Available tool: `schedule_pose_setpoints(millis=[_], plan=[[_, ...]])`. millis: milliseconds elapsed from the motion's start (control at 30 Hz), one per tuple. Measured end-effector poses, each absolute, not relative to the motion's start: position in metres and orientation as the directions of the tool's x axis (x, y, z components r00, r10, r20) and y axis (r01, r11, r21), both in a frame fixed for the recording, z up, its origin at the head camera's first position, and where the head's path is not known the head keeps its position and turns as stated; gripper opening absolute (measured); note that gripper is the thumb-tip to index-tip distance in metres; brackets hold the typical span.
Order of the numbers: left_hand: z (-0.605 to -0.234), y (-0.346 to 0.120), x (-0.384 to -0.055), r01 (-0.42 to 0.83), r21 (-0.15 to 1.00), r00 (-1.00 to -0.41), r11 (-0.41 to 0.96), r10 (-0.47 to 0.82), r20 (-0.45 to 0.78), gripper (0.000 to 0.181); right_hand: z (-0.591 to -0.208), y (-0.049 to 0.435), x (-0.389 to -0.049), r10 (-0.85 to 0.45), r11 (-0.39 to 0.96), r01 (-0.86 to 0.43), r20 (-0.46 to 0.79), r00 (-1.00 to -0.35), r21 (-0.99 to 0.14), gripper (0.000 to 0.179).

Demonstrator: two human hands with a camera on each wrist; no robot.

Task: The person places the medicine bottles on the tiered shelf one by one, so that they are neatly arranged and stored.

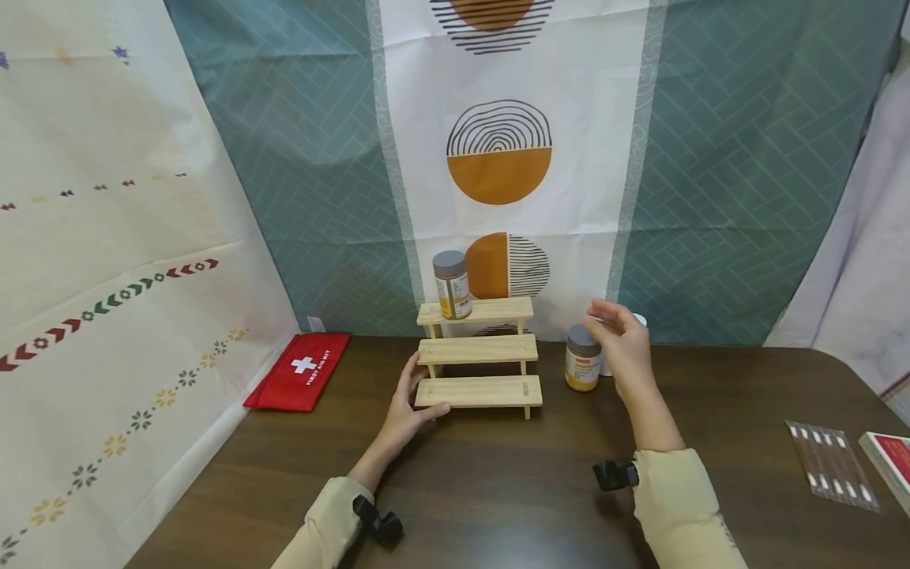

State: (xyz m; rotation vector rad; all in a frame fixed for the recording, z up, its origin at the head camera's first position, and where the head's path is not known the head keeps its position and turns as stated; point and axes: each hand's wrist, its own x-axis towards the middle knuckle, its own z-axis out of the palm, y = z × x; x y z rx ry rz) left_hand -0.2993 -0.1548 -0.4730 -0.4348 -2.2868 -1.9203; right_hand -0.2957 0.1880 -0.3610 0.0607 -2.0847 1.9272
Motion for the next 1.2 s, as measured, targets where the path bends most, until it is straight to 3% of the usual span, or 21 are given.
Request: schedule_pose_setpoints(millis=[267, 500, 1200], plan=[[-0.473, -0.155, -0.299, 0.307, 0.937, -0.948, 0.164, 0.137, 0.287, 0.104, -0.368, 0.197, -0.299, 0.195, 0.223, -0.142, 0.186, -0.963, -0.964, 0.058], [-0.471, -0.154, -0.298, 0.286, 0.946, -0.955, 0.152, 0.131, 0.268, 0.103, -0.372, 0.194, -0.302, 0.17, 0.365, -0.074, 0.144, -0.975, -0.928, 0.063], [-0.474, -0.155, -0.3, 0.289, 0.948, -0.952, 0.134, 0.142, 0.27, 0.103, -0.385, 0.186, -0.309, 0.173, 0.337, -0.07, 0.134, -0.976, -0.939, 0.064]])
